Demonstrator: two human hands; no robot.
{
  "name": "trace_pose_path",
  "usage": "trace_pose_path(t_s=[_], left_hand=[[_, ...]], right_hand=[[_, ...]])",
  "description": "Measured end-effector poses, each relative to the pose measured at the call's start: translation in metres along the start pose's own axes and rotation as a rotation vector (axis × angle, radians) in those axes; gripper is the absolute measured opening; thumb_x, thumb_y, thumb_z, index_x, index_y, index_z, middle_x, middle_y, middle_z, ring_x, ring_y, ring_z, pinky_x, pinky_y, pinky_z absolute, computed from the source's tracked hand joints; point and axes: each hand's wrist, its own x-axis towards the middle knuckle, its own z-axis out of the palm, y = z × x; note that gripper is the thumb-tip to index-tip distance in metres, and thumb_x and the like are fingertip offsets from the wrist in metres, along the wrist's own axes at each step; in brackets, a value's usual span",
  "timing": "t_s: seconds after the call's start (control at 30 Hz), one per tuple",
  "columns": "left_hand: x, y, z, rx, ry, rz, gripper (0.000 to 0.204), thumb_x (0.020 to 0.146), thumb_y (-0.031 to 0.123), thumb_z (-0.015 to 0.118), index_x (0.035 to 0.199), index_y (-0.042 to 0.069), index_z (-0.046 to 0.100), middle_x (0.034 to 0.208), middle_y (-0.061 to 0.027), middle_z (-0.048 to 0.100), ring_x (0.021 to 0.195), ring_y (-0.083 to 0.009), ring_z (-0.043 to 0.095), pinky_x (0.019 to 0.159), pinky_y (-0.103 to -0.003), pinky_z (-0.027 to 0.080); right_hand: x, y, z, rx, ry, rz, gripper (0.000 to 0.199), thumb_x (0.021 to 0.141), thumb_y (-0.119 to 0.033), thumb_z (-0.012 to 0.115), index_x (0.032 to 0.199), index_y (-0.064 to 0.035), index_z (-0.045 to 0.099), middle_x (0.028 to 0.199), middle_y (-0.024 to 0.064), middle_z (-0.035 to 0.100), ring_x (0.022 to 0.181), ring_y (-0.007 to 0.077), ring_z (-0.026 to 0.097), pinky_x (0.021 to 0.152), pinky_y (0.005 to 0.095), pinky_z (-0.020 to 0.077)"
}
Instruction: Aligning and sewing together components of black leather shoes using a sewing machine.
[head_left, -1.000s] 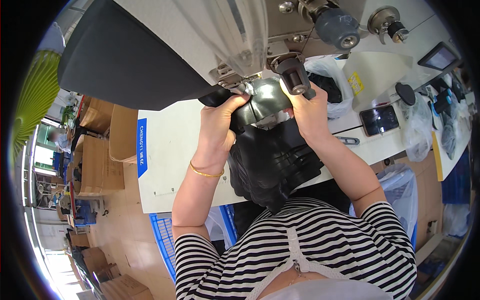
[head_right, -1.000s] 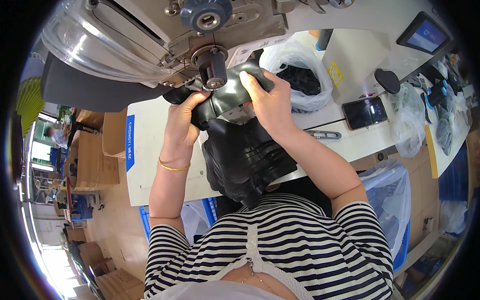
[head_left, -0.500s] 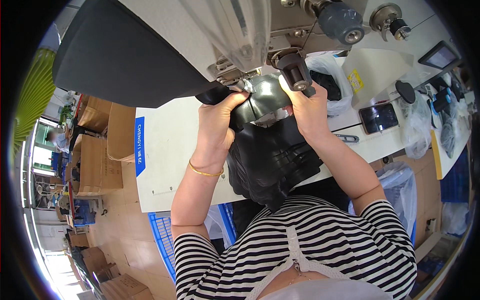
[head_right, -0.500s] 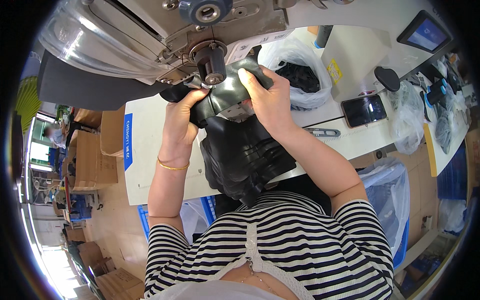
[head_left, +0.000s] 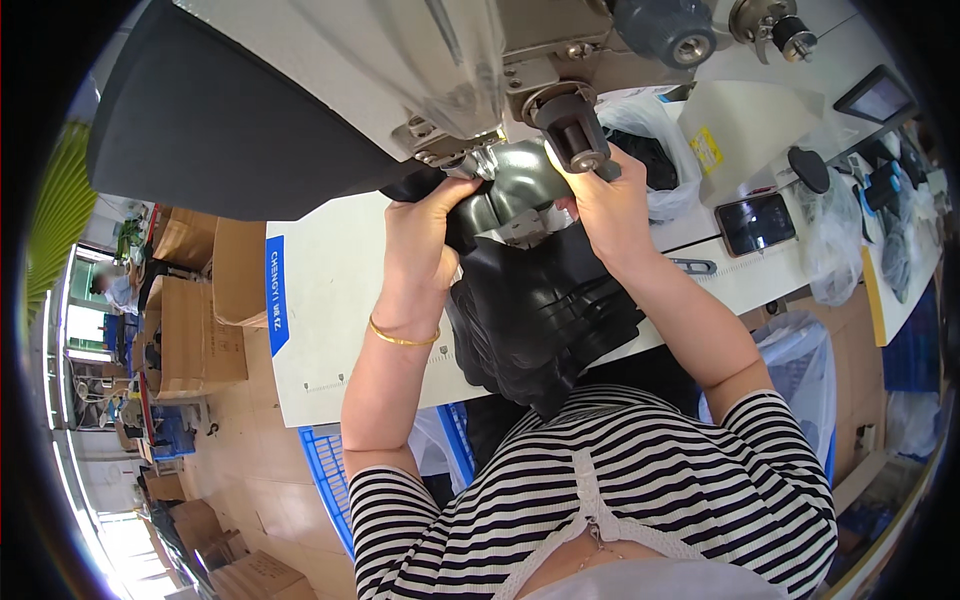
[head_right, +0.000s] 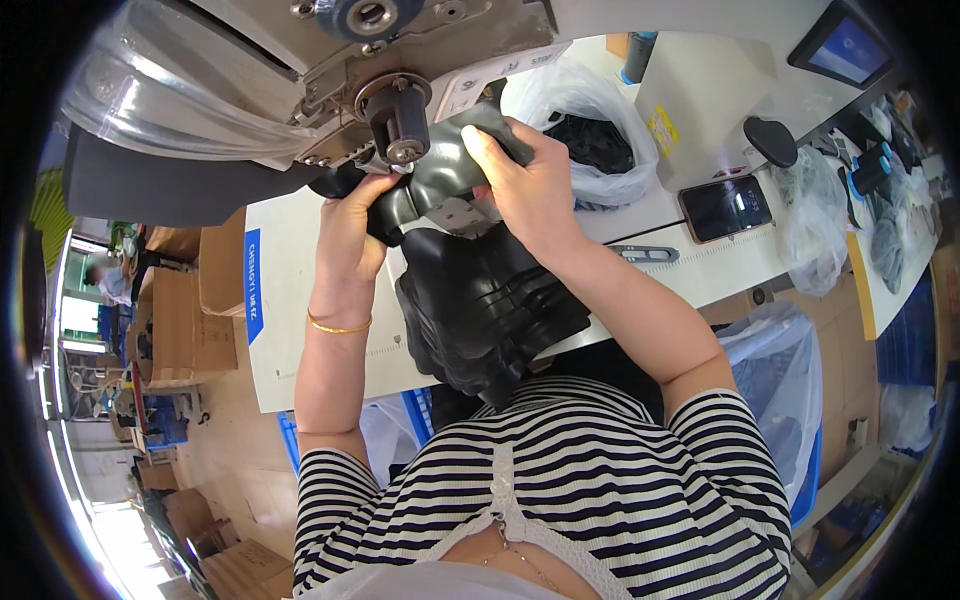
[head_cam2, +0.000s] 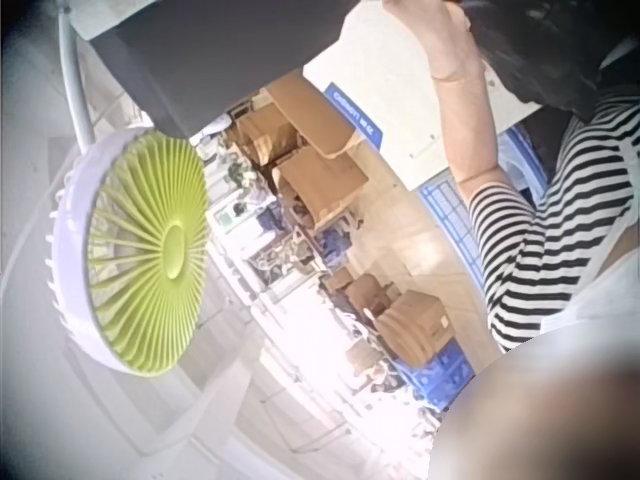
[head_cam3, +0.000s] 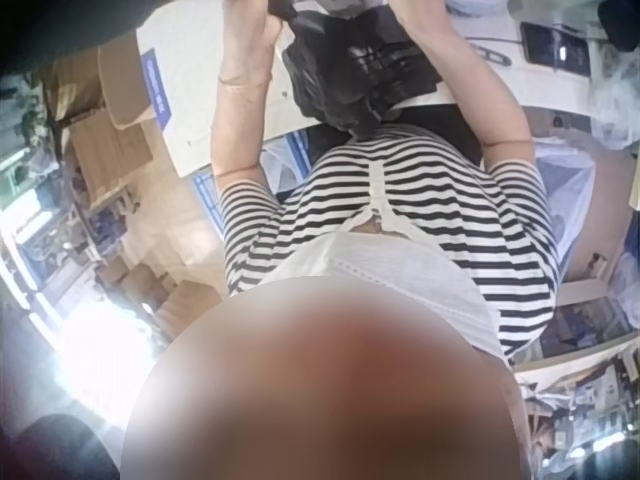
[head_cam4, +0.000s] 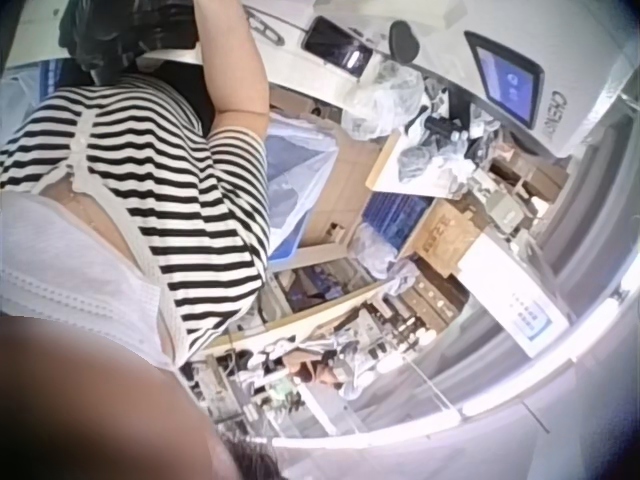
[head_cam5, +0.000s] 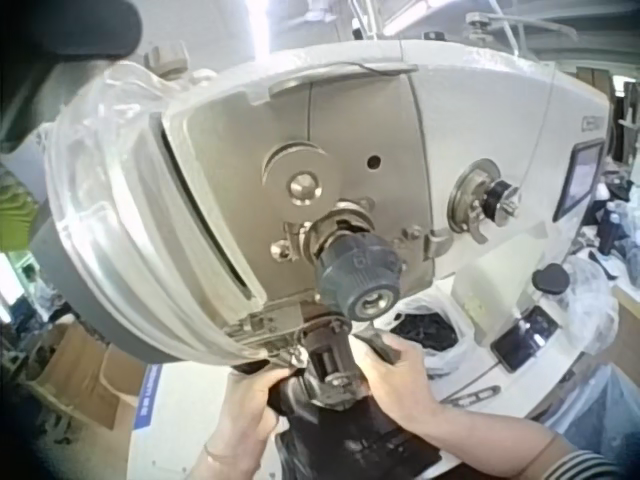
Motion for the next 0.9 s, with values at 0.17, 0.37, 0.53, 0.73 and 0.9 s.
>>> trace_pose_path(t_s=[0.17, 0.37, 0.53, 0.73, 0.9], left_hand=[[-0.004, 0.000, 0.001, 0.024, 0.008, -0.009, 0.009, 0.077, -0.008, 0.064, 0.085, -0.005, 0.066, 0.085, -0.0094, 0.066, 0.078, -0.0171, 0.064, 0.071, -0.029, 0.052], [0.001, -0.001, -0.008, 0.020, -0.024, -0.097, 0.014, 0.080, -0.004, 0.063, 0.094, -0.005, 0.065, 0.092, -0.0107, 0.066, 0.082, -0.0172, 0.064, 0.074, -0.029, 0.053], [0.000, 0.003, -0.017, -0.295, -0.088, -0.140, 0.021, 0.087, 0.001, 0.060, 0.107, -0.004, 0.060, 0.103, -0.0111, 0.064, 0.090, -0.0176, 0.063, 0.079, -0.030, 0.053], [-0.008, -0.005, -0.021, -0.061, -0.017, 0.024, 0.022, 0.091, 0.009, 0.060, 0.109, -0.003, 0.059, 0.104, -0.0074, 0.064, 0.091, -0.0157, 0.062, 0.082, -0.029, 0.051], [-0.052, -0.018, -0.042, 0.150, 0.024, 0.197, 0.018, 0.091, 0.012, 0.062, 0.105, 0.000, 0.064, 0.099, -0.0027, 0.065, 0.088, -0.0100, 0.059, 0.080, -0.026, 0.048]], right_hand=[[0.000, -0.001, 0.001, -0.027, 0.002, -0.018, 0.021, 0.089, -0.020, 0.063, 0.097, -0.0006, 0.067, 0.071, -0.0005, 0.060, 0.055, 0.0042, 0.051, 0.047, 0.0194, 0.0426], [0.001, -0.002, -0.001, -0.043, -0.021, -0.012, 0.020, 0.089, -0.019, 0.063, 0.097, -0.0012, 0.067, 0.070, 0.0000, 0.060, 0.053, 0.0043, 0.051, 0.046, 0.0189, 0.0414], [-0.001, -0.002, -0.002, -0.040, -0.024, 0.010, 0.021, 0.089, -0.020, 0.063, 0.097, -0.0007, 0.067, 0.069, 0.0000, 0.059, 0.052, 0.0045, 0.051, 0.045, 0.0188, 0.0413], [-0.007, -0.004, -0.003, -0.006, -0.031, 0.003, 0.022, 0.089, -0.022, 0.063, 0.096, -0.0012, 0.065, 0.071, -0.0007, 0.058, 0.055, 0.0041, 0.050, 0.045, 0.0191, 0.0418], [-0.041, 0.013, -0.011, -0.069, -0.058, 0.058, 0.022, 0.091, -0.024, 0.062, 0.090, -0.0024, 0.063, 0.071, -0.0023, 0.054, 0.059, 0.0031, 0.049, 0.046, 0.0194, 0.0434]])
